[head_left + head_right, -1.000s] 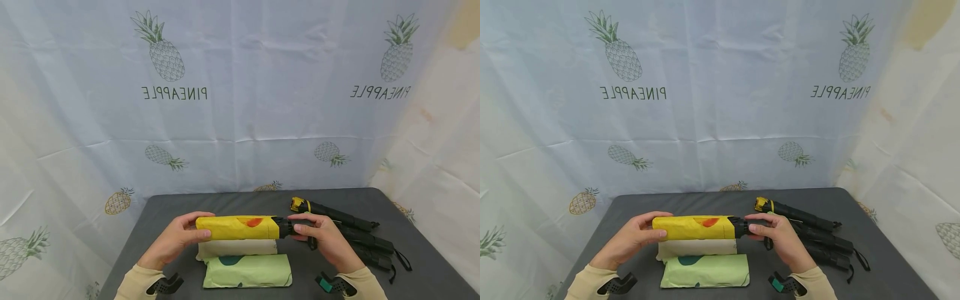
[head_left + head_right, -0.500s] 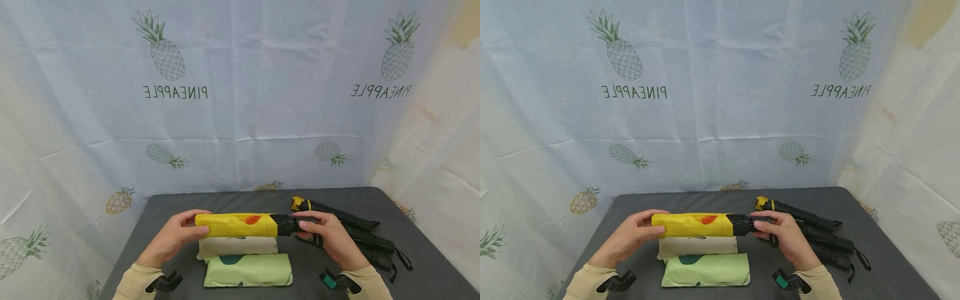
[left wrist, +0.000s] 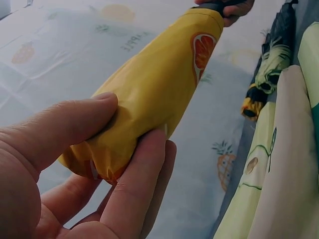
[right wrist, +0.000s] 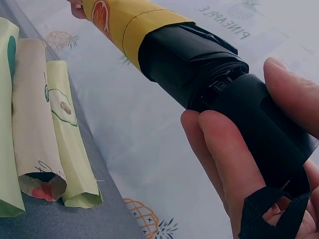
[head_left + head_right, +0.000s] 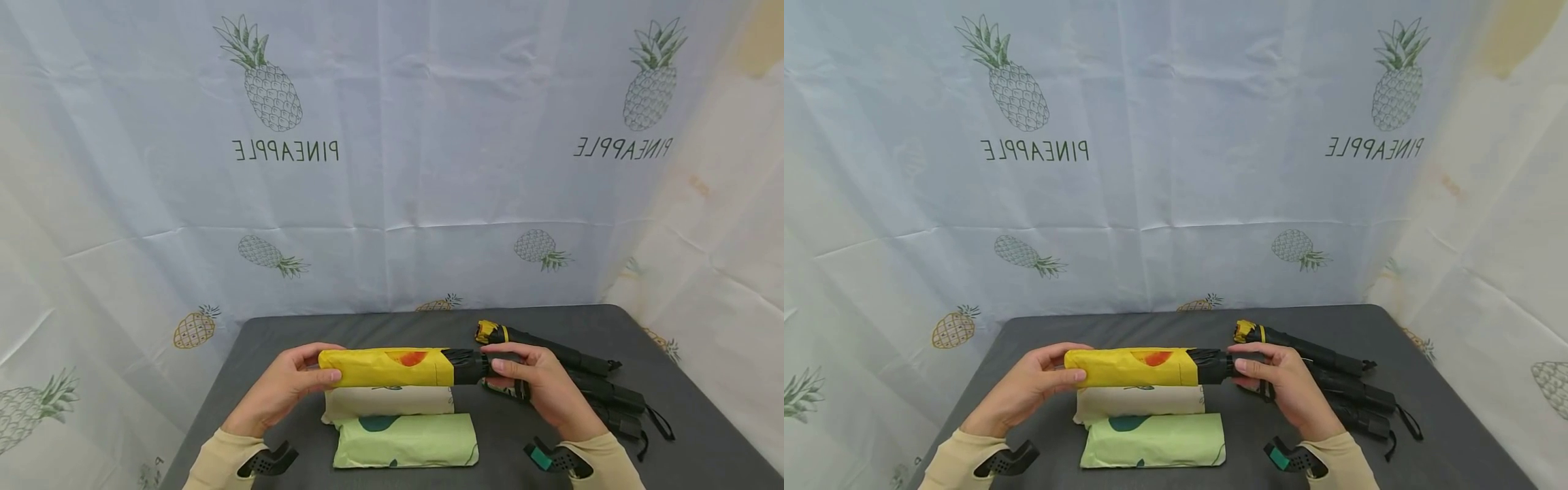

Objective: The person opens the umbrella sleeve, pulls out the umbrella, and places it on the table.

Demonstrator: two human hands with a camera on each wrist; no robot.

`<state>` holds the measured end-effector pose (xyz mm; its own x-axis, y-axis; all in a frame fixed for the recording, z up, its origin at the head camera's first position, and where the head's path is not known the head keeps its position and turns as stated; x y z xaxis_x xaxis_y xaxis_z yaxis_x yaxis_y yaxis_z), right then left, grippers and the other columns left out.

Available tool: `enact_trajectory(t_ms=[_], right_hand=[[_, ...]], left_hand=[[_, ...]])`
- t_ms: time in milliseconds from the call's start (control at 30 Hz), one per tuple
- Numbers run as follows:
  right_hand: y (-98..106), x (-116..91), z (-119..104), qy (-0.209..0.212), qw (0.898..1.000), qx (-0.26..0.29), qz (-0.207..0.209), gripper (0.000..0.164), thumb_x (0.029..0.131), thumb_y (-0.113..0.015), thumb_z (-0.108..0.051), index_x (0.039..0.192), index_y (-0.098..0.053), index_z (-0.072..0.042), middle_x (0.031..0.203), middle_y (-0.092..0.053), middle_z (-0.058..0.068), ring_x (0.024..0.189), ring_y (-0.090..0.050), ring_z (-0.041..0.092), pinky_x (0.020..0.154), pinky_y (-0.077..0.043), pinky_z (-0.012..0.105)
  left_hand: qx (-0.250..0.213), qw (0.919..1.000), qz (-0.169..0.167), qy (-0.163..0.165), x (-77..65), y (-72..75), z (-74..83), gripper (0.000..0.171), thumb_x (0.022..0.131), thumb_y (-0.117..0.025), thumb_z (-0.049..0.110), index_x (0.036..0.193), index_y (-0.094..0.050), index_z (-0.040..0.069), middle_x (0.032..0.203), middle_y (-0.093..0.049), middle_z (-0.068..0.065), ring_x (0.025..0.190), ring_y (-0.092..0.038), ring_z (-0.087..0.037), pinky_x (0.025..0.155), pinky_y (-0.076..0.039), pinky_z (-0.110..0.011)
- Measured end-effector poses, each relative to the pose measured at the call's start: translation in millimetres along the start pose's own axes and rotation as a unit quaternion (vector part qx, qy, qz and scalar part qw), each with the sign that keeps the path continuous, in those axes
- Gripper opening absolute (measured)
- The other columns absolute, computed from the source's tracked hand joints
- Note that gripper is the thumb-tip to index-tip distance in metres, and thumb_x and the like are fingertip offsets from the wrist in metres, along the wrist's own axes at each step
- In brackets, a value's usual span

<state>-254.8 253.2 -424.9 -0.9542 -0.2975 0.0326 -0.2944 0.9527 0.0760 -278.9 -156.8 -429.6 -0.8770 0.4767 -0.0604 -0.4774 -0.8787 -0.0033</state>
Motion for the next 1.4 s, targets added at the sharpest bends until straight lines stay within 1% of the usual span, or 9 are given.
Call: enact_trajectory(t_ms=[167, 333, 400, 600, 767, 900, 1000, 1200, 1400], right_hand=[[2, 0, -1, -0.001, 1.0, -0.008, 0.008, 0.032, 0.111, -0.063, -0.014, 0.14, -0.073, -0.02, 0.124, -0.073, -0.015, 0.108, -0.08, 0.012, 0.101, -0.064, 0.036], [6, 0, -1, -0.008, 1.0, -0.016, 0.021, 0.03, 0.111, -0.063, -0.015, 0.138, -0.074, -0.022, 0.124, -0.074, -0.016, 0.106, -0.081, 0.017, 0.102, -0.064, 0.04], [6, 0, -1, -0.005, 1.0, -0.015, 0.02, 0.031, 0.111, -0.062, -0.014, 0.139, -0.073, -0.021, 0.124, -0.074, -0.016, 0.107, -0.08, 0.016, 0.102, -0.064, 0.043], [8, -1, 0, -0.008, 1.0, -0.018, 0.023, 0.032, 0.111, -0.062, -0.015, 0.142, -0.071, -0.016, 0.124, -0.074, -0.016, 0.109, -0.079, 0.012, 0.104, -0.064, 0.043], [11, -2, -1, -0.006, 0.999, -0.02, 0.028, 0.032, 0.111, -0.062, -0.014, 0.142, -0.072, -0.017, 0.125, -0.073, -0.018, 0.106, -0.08, 0.012, 0.103, -0.064, 0.039], [11, -3, -1, -0.005, 1.0, -0.017, 0.024, 0.032, 0.111, -0.061, -0.013, 0.14, -0.073, -0.022, 0.127, -0.072, -0.021, 0.107, -0.08, 0.012, 0.102, -0.064, 0.035], [12, -3, -1, -0.004, 1.0, -0.015, 0.022, 0.032, 0.111, -0.061, -0.013, 0.139, -0.074, -0.023, 0.128, -0.072, -0.021, 0.107, -0.08, 0.012, 0.102, -0.064, 0.035], [13, -3, -2, 0.002, 1.0, -0.015, 0.021, 0.032, 0.112, -0.06, -0.012, 0.14, -0.073, -0.021, 0.128, -0.072, -0.021, 0.106, -0.08, 0.012, 0.102, -0.064, 0.037], [13, -3, -1, 0.006, 1.0, -0.014, 0.018, 0.033, 0.112, -0.059, -0.011, 0.139, -0.073, -0.022, 0.127, -0.073, -0.021, 0.106, -0.08, 0.011, 0.101, -0.064, 0.034]], left_hand=[[0.002, 1.0, 0.001, 0.003, 0.4, 1.1, -0.9, 0.053, 0.102, -0.077, 0.012, 0.15, -0.058, -0.001, 0.133, -0.069, -0.005, 0.116, -0.072, -0.02, 0.1, -0.064, -0.036], [-0.002, 0.9999, 0.006, 0.012, 1.1, 2.7, -2.4, 0.052, 0.101, -0.078, 0.012, 0.149, -0.06, 0.001, 0.133, -0.069, -0.006, 0.116, -0.072, -0.02, 0.1, -0.064, -0.035], [-0.003, 0.9999, 0.004, 0.011, 1.2, 3.0, -2.7, 0.052, 0.101, -0.077, 0.012, 0.149, -0.06, 0.001, 0.134, -0.069, -0.006, 0.116, -0.072, -0.021, 0.1, -0.064, -0.036], [-0.01, 0.9999, -0.001, 0.0, 0.8, 2.8, -0.8, 0.051, 0.102, -0.076, 0.01, 0.148, -0.059, -0.001, 0.133, -0.069, -0.005, 0.115, -0.073, -0.019, 0.1, -0.064, -0.034], [-0.014, 0.9999, -0.001, -0.006, 0.6, 2.5, 0.9, 0.051, 0.101, -0.077, 0.01, 0.147, -0.059, -0.003, 0.131, -0.07, -0.005, 0.114, -0.074, -0.018, 0.099, -0.065, -0.034], [-0.013, 0.9999, 0.003, -0.005, 0.3, 3.4, 1.3, 0.052, 0.101, -0.077, 0.01, 0.147, -0.059, -0.004, 0.13, -0.07, -0.005, 0.112, -0.074, -0.018, 0.098, -0.065, -0.033], [-0.011, 0.9999, 0.004, -0.005, 0.0, 4.3, 1.3, 0.052, 0.101, -0.077, 0.01, 0.147, -0.059, -0.004, 0.13, -0.07, -0.005, 0.112, -0.074, -0.018, 0.099, -0.065, -0.034], [-0.009, 1.0, 0.002, -0.003, -1.0, 5.4, 1.6, 0.052, 0.102, -0.077, 0.01, 0.148, -0.057, -0.004, 0.13, -0.069, -0.006, 0.113, -0.074, -0.018, 0.102, -0.064, -0.037], [-0.011, 0.9999, 0.004, -0.001, -2.7, 5.8, 2.9, 0.055, 0.1, -0.078, 0.01, 0.149, -0.056, -0.005, 0.131, -0.07, -0.006, 0.114, -0.074, -0.019, 0.102, -0.064, -0.038]])
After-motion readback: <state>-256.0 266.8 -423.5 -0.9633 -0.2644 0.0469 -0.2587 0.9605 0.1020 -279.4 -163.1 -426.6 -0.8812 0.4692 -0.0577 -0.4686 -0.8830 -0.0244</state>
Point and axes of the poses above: each hand's wrist, its own x-axis towards the middle knuckle, its own y-axis out of the back of the hand, z = x × y, the point moved 7 cm from there along x, towards the middle knuckle
